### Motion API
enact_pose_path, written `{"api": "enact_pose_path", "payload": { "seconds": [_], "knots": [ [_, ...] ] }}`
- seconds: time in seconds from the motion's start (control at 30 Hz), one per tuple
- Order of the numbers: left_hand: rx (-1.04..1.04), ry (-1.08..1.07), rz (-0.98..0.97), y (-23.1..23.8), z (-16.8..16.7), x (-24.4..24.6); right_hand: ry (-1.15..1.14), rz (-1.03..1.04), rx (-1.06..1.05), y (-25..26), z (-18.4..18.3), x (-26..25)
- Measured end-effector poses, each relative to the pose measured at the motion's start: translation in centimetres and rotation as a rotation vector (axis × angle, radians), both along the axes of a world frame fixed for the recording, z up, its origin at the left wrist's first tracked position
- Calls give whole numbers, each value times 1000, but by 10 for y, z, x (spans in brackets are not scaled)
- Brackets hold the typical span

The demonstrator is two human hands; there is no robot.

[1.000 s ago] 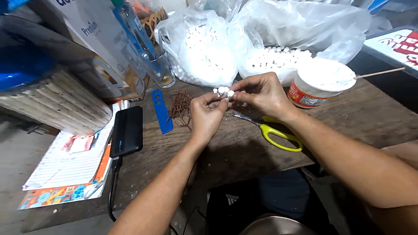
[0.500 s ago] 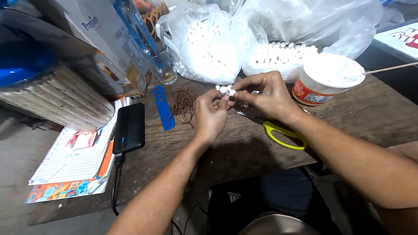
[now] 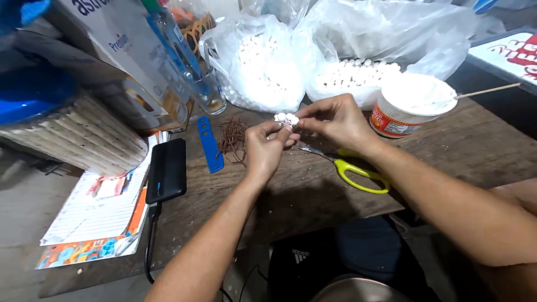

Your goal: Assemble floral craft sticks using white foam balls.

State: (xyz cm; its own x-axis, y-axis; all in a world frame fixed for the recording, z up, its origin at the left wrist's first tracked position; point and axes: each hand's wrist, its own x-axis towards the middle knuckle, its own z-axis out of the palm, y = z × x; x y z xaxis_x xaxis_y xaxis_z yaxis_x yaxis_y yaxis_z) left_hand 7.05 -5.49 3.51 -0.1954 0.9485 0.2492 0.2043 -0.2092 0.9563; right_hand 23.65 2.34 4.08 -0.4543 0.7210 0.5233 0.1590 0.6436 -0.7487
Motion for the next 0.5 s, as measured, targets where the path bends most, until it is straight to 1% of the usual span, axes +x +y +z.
{"api": "enact_pose_path", "payload": {
  "seconds": [0.1, 0.17, 0.23, 0.3, 0.4, 0.5],
  "knots": [
    [-124, -309, -97, 3, 5, -3, 109, -31, -93, 4, 13, 11],
    [-152, -401, -104, 4, 7, -5, 188, -54, -153, 2, 15, 13],
    [-142, -424, -95, 7, 6, -6, 229, -58, -217, -3, 15, 12],
    [-105, -439, -94, 9, 5, -6, 262, -54, -236, -8, 15, 8],
    [-66, -454, -113, 10, 4, -6, 264, -45, -121, -13, 17, 4],
    [-72, -481, -151, 9, 6, -5, 224, -7, -26, -12, 25, 1]
  ]
}}
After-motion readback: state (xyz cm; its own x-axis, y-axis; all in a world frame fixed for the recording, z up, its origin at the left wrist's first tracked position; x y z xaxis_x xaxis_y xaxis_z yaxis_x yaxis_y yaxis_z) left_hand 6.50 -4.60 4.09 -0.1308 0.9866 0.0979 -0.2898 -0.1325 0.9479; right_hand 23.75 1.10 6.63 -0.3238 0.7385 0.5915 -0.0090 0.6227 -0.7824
